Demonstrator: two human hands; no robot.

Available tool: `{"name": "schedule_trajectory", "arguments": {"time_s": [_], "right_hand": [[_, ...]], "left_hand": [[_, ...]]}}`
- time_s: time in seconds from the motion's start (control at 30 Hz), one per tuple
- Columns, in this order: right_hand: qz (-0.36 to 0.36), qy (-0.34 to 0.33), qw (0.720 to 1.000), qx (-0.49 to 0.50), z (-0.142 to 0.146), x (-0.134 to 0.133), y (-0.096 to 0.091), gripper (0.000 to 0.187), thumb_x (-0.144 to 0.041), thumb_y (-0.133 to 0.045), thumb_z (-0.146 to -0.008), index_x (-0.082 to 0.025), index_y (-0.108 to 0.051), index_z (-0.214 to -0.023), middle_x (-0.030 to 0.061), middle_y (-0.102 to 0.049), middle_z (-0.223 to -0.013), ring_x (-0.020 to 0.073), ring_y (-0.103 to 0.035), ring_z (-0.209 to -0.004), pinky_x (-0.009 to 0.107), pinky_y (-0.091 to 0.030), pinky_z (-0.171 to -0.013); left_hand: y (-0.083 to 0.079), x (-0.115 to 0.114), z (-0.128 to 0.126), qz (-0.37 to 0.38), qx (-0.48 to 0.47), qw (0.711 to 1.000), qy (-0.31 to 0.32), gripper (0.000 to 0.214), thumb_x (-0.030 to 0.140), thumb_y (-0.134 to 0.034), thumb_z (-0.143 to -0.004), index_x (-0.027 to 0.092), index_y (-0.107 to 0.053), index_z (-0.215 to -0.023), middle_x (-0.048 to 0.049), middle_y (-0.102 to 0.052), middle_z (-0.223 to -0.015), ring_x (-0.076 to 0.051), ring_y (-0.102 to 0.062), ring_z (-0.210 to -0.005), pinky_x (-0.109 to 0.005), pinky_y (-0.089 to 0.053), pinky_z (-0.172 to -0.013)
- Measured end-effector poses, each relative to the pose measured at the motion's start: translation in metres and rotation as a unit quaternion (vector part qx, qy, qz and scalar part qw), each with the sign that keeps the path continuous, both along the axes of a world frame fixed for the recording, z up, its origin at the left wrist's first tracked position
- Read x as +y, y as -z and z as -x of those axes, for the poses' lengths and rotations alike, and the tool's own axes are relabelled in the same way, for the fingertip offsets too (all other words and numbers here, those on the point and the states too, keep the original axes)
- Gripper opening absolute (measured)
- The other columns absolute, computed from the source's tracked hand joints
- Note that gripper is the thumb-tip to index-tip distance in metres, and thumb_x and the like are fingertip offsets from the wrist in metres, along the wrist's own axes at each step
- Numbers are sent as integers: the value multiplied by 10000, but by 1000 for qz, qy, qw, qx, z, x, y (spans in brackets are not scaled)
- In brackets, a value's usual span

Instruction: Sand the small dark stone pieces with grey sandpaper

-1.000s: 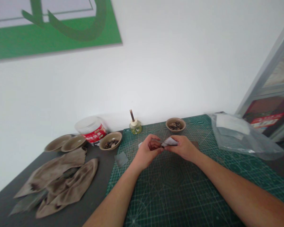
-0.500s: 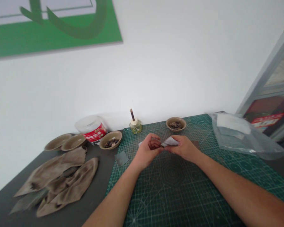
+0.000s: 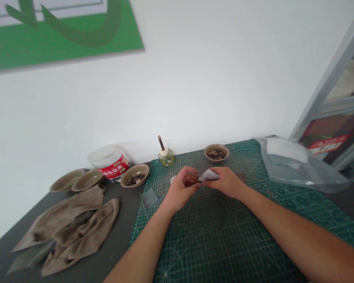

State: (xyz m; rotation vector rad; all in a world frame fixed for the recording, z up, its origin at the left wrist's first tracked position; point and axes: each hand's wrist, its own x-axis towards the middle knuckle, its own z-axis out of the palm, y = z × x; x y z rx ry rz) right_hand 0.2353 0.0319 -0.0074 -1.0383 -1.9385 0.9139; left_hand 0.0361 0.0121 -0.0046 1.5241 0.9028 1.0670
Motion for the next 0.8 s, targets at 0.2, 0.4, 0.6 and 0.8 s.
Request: {"name": "schedule_trajectory", "arguments": {"time_s": [0.2, 0.4, 0.6, 0.8], "right_hand": [[8, -2, 1000, 16, 0, -1, 0, 198, -348, -709, -737, -161, -659, -773, -36, -569, -632, 120, -491, -589, 211, -335, -529], [69, -52, 995, 56, -1, -1, 2, 231, -370, -714, -735, -156, -649, -796, -26, -577, -629, 116, -487, -564, 217, -352, -529], [41, -28, 998, 41, -1, -3, -3, 238, -379, -727, -720, -158, -666, -784, -28, -574, -629, 119, -490, -574, 218, -346, -531], [53, -52, 997, 34, -3, -2, -4, 230, -375, -715, -733, -157, -673, -796, -23, -590, -636, 123, -507, -581, 219, -361, -535]], "left_hand": [[1, 0, 0, 4, -7, 1000, -6, 358, 163, -716, -739, 205, -528, -1041, -3, -650, -816, -128, -631, -754, -240, -479, -692], [-2, -2, -1, 8, -20, 1000, 7, 389, 158, -724, -734, 209, -505, -1052, -17, -677, -868, -145, -655, -786, -263, -496, -718], [-3, -2, 1, 9, -16, 1000, -1, 370, 149, -720, -729, 207, -521, -1036, -15, -680, -863, -145, -656, -780, -267, -499, -724], [-1, 0, 0, 19, -14, 1000, -2, 354, 147, -724, -716, 211, -540, -1011, -22, -694, -882, -157, -667, -803, -277, -501, -739]]}}
